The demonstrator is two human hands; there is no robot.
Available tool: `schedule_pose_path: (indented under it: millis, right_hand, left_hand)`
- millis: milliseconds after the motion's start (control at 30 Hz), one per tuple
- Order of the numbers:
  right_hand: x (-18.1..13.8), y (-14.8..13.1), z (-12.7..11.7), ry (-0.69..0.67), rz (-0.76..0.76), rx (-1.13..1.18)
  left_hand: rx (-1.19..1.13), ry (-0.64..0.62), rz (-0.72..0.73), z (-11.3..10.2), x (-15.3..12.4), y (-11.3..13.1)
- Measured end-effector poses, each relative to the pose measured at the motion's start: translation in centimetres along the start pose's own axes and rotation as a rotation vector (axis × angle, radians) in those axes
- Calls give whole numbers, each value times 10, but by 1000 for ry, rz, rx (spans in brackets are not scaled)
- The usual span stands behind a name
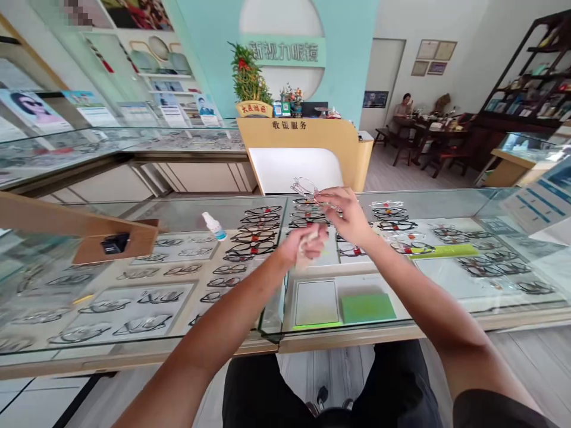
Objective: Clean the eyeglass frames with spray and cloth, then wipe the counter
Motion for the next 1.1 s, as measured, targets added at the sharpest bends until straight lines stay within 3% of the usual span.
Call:
schedule_pose_path:
  millis: [67, 167, 433, 733, 867, 1000, 1100]
  right_hand:
    - [-29, -5, -7, 51, -66, -113]
    - [-55, -2, -4, 66, -122, -194]
    - [-66, 3, 9, -25, -167, -167]
    - [-68, 5, 12, -78, -145, -184]
    - [-67, 8, 9, 17, -41, -95]
    - [-69, 34, 9, 192, 236, 143]
    - [-72, 57, 18, 236, 448, 415]
  left_hand:
    - [-78, 192, 104, -14, -1, 16]
    - [-100, 344, 123, -25, -2, 23]
    - [-17, 459, -17, -31, 1, 12]
    - [103, 521, -27, -27, -1, 10]
    - [213, 630, 85, -27, -2, 13]
    - [620, 852, 312, -22, -12, 32]
    - [874, 944, 421, -10, -17, 40]
Point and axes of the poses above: each hand's wrist, its own x-axis towards the middle knuckle, its own z-axis out of the palm, y = z × x, the point moved 6 cm from there along x, towards the middle knuckle, and after that the axes turned 9 degrees about x, right-handed, at the moved point
